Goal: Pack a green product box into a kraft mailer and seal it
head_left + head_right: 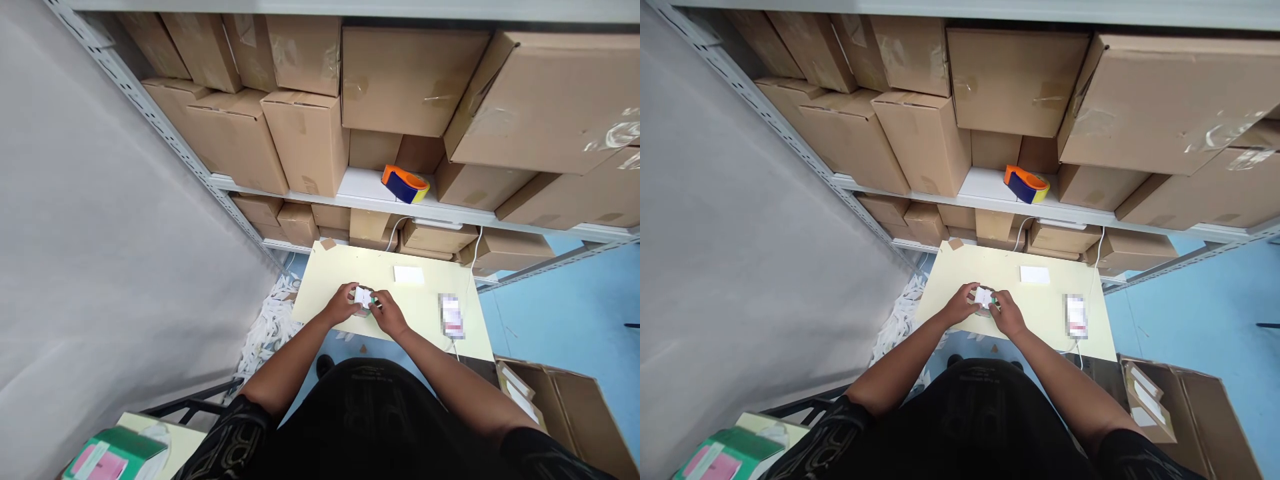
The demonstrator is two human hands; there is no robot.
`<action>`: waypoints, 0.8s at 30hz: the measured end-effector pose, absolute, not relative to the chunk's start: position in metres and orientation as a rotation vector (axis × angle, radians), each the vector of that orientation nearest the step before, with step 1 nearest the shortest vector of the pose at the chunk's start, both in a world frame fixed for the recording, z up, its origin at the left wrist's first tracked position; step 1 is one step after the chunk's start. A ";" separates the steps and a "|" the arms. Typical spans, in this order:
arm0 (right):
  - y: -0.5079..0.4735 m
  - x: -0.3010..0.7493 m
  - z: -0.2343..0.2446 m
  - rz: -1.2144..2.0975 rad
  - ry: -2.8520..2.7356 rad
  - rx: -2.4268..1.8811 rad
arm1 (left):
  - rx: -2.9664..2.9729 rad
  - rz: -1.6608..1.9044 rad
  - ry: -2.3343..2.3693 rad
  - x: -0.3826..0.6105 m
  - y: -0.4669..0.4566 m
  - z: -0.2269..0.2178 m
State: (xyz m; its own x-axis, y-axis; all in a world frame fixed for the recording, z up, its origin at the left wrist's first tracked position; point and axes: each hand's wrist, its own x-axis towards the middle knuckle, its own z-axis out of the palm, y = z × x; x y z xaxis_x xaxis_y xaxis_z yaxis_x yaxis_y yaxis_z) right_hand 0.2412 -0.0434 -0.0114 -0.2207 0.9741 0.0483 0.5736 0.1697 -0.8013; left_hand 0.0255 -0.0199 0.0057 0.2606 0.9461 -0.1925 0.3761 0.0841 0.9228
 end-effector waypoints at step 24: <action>-0.027 0.187 -0.053 1.244 -1.484 -1.985 | 1.343 0.617 1.179 -0.002 -0.031 -0.057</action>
